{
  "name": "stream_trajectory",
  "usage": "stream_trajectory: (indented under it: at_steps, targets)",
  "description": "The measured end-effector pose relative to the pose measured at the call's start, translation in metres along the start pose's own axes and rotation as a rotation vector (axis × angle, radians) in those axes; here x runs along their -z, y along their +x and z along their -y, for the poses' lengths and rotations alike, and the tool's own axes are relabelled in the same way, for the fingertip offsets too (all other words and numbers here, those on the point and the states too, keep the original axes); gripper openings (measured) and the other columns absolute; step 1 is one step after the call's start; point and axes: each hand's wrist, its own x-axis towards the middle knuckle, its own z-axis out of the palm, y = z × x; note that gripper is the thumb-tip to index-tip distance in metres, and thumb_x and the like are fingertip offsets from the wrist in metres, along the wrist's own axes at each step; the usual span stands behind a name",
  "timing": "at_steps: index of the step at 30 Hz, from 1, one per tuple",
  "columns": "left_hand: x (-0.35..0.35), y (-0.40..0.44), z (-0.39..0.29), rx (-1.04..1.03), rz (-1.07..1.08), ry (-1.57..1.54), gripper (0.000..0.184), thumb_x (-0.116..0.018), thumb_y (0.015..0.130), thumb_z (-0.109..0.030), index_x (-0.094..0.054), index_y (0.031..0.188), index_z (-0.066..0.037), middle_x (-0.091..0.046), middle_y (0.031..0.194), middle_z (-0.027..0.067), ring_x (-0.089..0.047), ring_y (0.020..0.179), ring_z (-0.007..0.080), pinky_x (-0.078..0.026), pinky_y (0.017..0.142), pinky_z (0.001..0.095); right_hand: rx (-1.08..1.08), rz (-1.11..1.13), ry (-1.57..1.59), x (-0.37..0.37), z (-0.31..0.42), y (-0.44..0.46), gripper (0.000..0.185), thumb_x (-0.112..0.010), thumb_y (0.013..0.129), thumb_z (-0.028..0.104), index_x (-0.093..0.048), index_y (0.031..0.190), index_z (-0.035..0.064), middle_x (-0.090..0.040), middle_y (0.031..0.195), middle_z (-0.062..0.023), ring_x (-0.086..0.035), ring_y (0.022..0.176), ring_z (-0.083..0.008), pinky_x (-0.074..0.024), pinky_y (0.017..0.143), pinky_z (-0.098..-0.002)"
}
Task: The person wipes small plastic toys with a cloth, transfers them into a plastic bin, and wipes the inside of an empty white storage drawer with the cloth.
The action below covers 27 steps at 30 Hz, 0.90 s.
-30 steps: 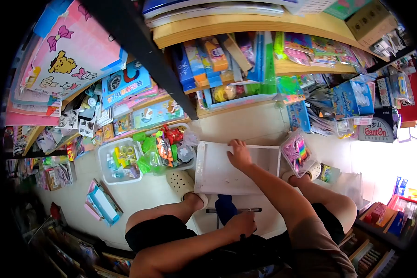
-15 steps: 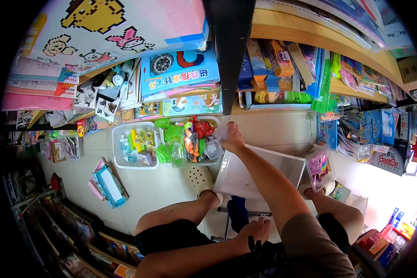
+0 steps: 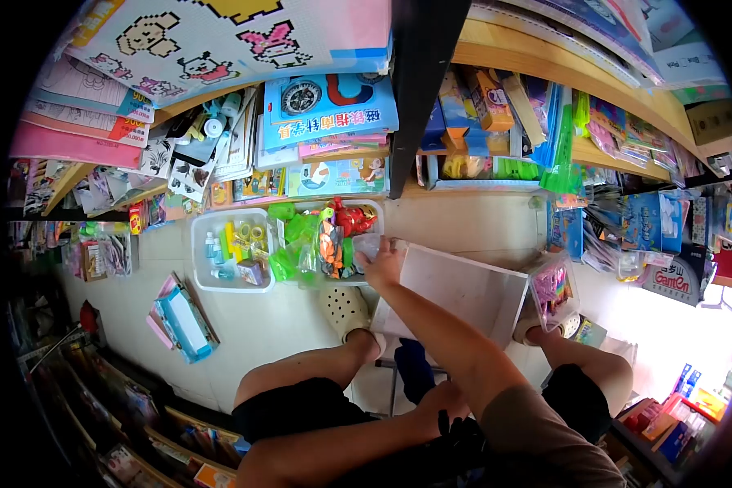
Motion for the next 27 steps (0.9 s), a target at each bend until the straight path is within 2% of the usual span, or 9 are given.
stream_trajectory:
  at_steps: [3,7,10,13,19,22,23,25,27]
  targets:
    - [0.009,-0.008,-0.009,-0.166,-0.358,-0.136,0.021,-0.05,0.076,-0.011,-0.057,0.092,-0.001,-0.057,0.095,0.0202,-0.056,0.087,0.0334,-0.045,0.074,0.0396,-0.068,0.051,0.045,-0.008,0.014,-0.002,0.076,-0.065,0.077,0.036,-0.026,0.133,0.0014,-0.039,0.122,-0.0275,-0.048,0.105,-0.0438,-0.0413,0.09,-0.0445]
    - [0.007,-0.015,-0.007,-0.147,-0.308,-0.146,0.021,-0.049,0.077,-0.012,-0.057,0.092,0.0,-0.057,0.097,0.0196,-0.053,0.09,0.0353,-0.043,0.079,0.0402,-0.204,0.169,0.06,0.012,0.04,-0.008,0.081,-0.064,0.076,0.04,-0.024,0.135,0.0022,-0.038,0.122,-0.0282,-0.048,0.108,-0.0416,-0.0411,0.092,-0.0429]
    - [0.016,-0.013,-0.011,-0.127,-0.275,-0.158,0.02,-0.048,0.078,-0.013,-0.056,0.092,0.0,-0.057,0.097,0.0198,-0.054,0.091,0.0352,-0.043,0.078,0.0401,-0.193,0.269,0.042,0.026,0.039,-0.006,0.084,-0.056,0.08,0.047,-0.016,0.138,0.0013,-0.026,0.13,-0.0307,-0.043,0.114,-0.0422,-0.0398,0.094,-0.0416]
    - [0.015,-0.004,-0.012,-0.091,-0.177,-0.12,0.021,-0.048,0.079,-0.013,-0.056,0.093,0.001,-0.056,0.098,0.0209,-0.056,0.087,0.0357,-0.044,0.076,0.0413,-0.151,0.229,0.027,0.028,0.03,-0.001,0.082,-0.054,0.08,0.051,-0.02,0.137,0.0029,-0.029,0.13,-0.0297,-0.045,0.113,-0.0409,-0.0411,0.093,-0.0416]
    - [0.003,0.005,-0.007,0.046,-0.105,-0.026,0.02,-0.048,0.079,-0.014,-0.055,0.089,0.002,-0.054,0.098,0.0244,-0.057,0.076,0.0365,-0.048,0.068,0.0429,0.02,0.061,-0.006,0.046,0.002,0.013,0.067,-0.055,0.08,0.048,-0.039,0.127,0.0023,-0.052,0.111,-0.0233,-0.048,0.11,-0.0375,-0.0429,0.089,-0.0409]
    - [0.02,0.006,-0.024,0.175,-0.005,0.025,0.021,-0.049,0.082,-0.017,-0.051,0.093,0.001,-0.054,0.096,0.0224,-0.056,0.081,0.0371,-0.046,0.072,0.0444,0.061,0.098,0.141,0.085,-0.029,0.024,0.052,-0.056,0.081,0.042,-0.052,0.112,0.001,-0.058,0.099,-0.0215,-0.054,0.099,-0.0352,-0.0457,0.082,-0.0421]
    - [0.028,0.006,-0.03,0.15,0.032,0.069,0.023,-0.05,0.082,-0.018,-0.05,0.094,0.001,-0.054,0.095,0.0228,-0.056,0.081,0.0373,-0.046,0.072,0.0446,0.099,-0.012,0.126,0.099,-0.039,0.027,0.039,-0.057,0.082,0.036,-0.059,0.1,0.0014,-0.061,0.09,-0.0198,-0.058,0.087,-0.0351,-0.0473,0.074,-0.0432]
    - [0.026,0.007,-0.027,0.08,0.024,0.099,0.025,-0.05,0.081,-0.02,-0.048,0.096,0.0,-0.054,0.095,0.0228,-0.056,0.081,0.0384,-0.046,0.071,0.0457,0.07,-0.137,0.135,0.13,-0.068,0.038,0.035,-0.057,0.082,0.034,-0.06,0.097,0.0023,-0.062,0.087,-0.0194,-0.059,0.082,-0.0356,-0.048,0.072,-0.0435]
    - [0.02,0.012,-0.024,0.176,0.026,0.048,0.025,-0.05,0.082,-0.02,-0.048,0.096,0.0,-0.054,0.096,0.0226,-0.056,0.081,0.0387,-0.045,0.071,0.0457,0.035,-0.228,0.148,0.167,-0.098,0.048,0.031,-0.057,0.081,0.031,-0.061,0.093,0.0032,-0.062,0.084,-0.0191,-0.06,0.078,-0.0362,-0.0485,0.07,-0.0434]
